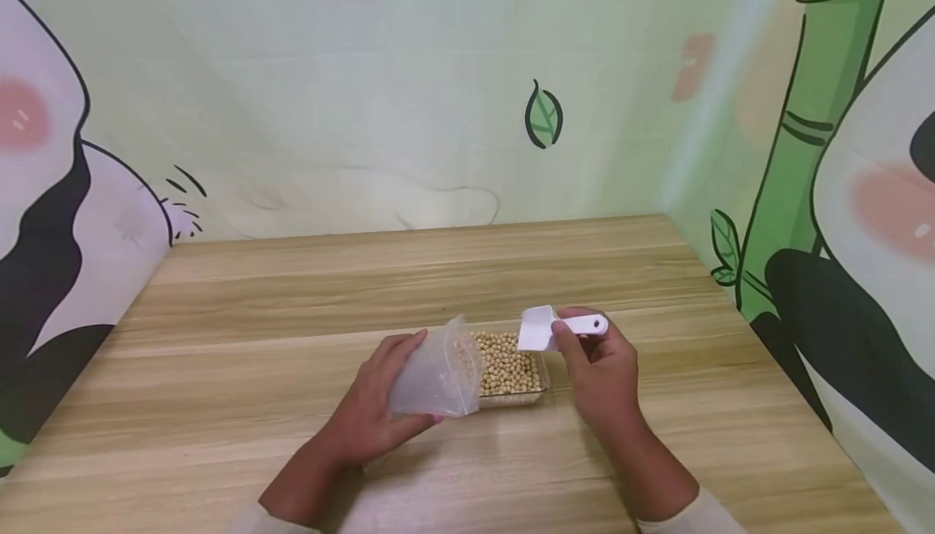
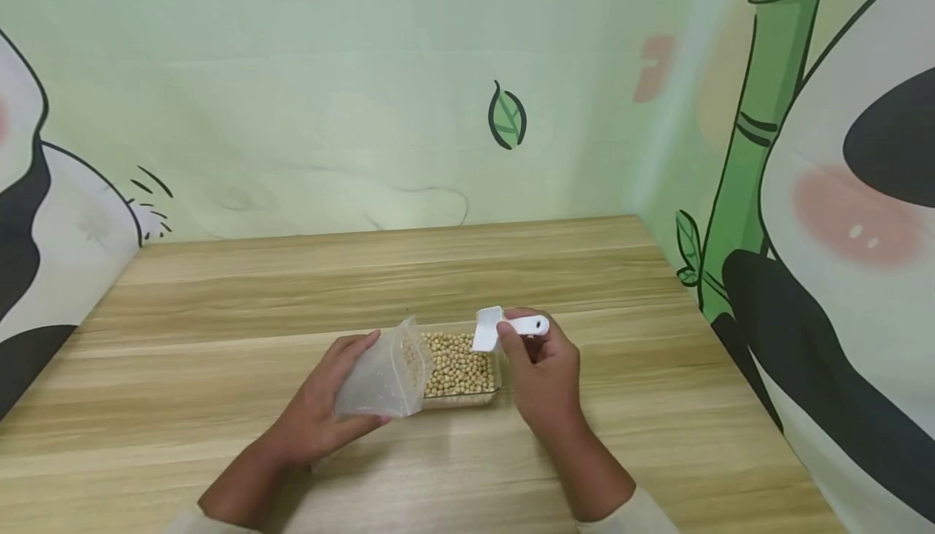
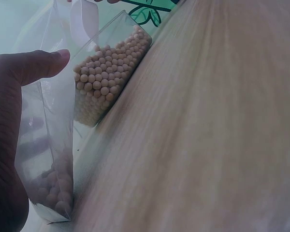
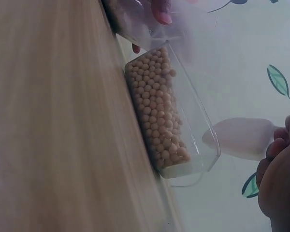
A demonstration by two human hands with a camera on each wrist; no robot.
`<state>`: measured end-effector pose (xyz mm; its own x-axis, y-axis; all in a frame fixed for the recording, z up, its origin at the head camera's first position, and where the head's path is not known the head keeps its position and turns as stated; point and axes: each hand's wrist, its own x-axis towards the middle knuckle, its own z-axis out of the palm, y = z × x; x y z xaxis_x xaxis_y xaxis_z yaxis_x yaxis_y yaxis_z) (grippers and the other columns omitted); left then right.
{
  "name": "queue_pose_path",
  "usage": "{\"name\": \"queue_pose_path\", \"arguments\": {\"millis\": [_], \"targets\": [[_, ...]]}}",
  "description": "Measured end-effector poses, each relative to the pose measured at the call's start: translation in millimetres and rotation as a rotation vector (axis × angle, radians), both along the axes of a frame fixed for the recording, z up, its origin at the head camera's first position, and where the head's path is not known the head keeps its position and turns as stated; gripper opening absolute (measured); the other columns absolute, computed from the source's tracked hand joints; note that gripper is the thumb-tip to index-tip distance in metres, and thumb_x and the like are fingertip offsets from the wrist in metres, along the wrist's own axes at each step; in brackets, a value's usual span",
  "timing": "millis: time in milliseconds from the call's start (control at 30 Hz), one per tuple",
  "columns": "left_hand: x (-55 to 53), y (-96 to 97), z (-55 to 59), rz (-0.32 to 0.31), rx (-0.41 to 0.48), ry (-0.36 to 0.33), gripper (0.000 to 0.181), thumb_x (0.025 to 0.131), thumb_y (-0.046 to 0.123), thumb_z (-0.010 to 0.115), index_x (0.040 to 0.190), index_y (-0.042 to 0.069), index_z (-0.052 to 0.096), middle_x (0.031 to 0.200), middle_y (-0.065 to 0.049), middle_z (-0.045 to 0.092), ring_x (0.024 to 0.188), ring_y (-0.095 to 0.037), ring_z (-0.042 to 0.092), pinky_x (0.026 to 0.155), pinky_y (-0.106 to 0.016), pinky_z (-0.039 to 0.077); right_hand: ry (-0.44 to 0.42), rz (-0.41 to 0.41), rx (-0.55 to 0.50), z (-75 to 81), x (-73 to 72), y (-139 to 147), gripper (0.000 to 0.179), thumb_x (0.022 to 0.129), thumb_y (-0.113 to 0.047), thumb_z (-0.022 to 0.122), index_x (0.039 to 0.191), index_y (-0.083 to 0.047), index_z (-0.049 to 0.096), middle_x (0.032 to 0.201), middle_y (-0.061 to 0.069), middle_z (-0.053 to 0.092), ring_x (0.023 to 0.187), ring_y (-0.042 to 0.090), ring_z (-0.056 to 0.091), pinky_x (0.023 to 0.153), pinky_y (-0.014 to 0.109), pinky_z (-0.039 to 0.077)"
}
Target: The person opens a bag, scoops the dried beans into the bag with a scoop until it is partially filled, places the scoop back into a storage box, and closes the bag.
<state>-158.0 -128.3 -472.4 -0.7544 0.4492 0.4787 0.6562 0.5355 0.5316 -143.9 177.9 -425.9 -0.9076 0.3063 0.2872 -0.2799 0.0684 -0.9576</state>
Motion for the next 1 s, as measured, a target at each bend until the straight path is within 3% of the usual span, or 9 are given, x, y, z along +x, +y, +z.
{"name": "queue_pose_path", "arguments": {"millis": [100, 233, 367, 600, 800, 1000], "targets": [[-0.2, 0.4, 0.0, 0.002, -0.004, 0.000, 0.104, 0.077, 0.030, 0.097, 0.163, 0.005, 0.046, 0.146, -0.014, 0.060, 0.120, -0.023, 0.061, 0.093, -0.038, 0.052, 0.111, 0.032, 0.121, -4.3, 1.8, -2.6, 0.016, 0.099, 0.005, 0.074, 0.116, 0.007, 0.074, 0.091, -0.006, 0.074, 0.074, 0.003, 0.063, 0.064, 0.017, 0.052], [-0.4, 0.8, 0.8, 0.002, -0.003, -0.002, 0.104, 0.077, 0.031, 0.097, 0.163, 0.005, 0.046, 0.146, -0.015, 0.060, 0.119, -0.023, 0.061, 0.092, -0.038, 0.052, 0.268, 0.045, 0.297, -8.6, 1.7, -2.3, 0.018, 0.095, 0.009, 0.076, 0.113, 0.004, 0.075, 0.086, 0.009, 0.074, 0.068, 0.001, 0.056, 0.057, 0.017, 0.046], [-0.5, 0.8, 1.4, -0.001, 0.003, -0.010, 0.103, 0.078, 0.031, 0.096, 0.163, 0.005, 0.046, 0.146, -0.014, 0.060, 0.118, -0.022, 0.061, 0.091, -0.036, 0.052, 0.369, 0.041, 0.492, -10.8, 0.9, -1.0, 0.019, 0.094, 0.010, 0.077, 0.110, 0.001, 0.074, 0.083, 0.012, 0.070, 0.068, 0.002, 0.052, 0.055, 0.020, 0.045], [-0.7, 0.7, 0.3, -0.001, 0.007, -0.013, 0.103, 0.077, 0.031, 0.097, 0.163, 0.006, 0.046, 0.145, -0.014, 0.060, 0.116, -0.022, 0.061, 0.089, -0.034, 0.052, 0.384, 0.050, 0.685, -13.2, 1.5, -0.7, 0.018, 0.094, 0.004, 0.078, 0.110, -0.003, 0.071, 0.087, 0.008, 0.070, 0.075, 0.006, 0.057, 0.062, 0.026, 0.052], [-0.4, 1.1, 0.1, 0.002, 0.002, -0.022, 0.104, 0.078, 0.031, 0.097, 0.164, 0.008, 0.045, 0.146, -0.014, 0.059, 0.118, -0.022, 0.061, 0.091, -0.035, 0.052, 0.435, 0.047, 0.823, -15.2, 0.8, -0.1, 0.018, 0.094, 0.002, 0.079, 0.108, -0.005, 0.070, 0.088, 0.005, 0.070, 0.072, 0.005, 0.055, 0.061, 0.025, 0.051], [-0.1, 0.7, 0.4, 0.003, 0.010, -0.024, 0.103, 0.078, 0.031, 0.097, 0.164, 0.007, 0.045, 0.146, -0.014, 0.059, 0.118, -0.022, 0.061, 0.091, -0.035, 0.052, 0.396, 0.064, 0.812, -14.3, 0.7, -2.3, 0.013, 0.096, 0.001, 0.077, 0.107, -0.004, 0.070, 0.084, 0.003, 0.067, 0.070, 0.003, 0.051, 0.060, 0.023, 0.048]]}}
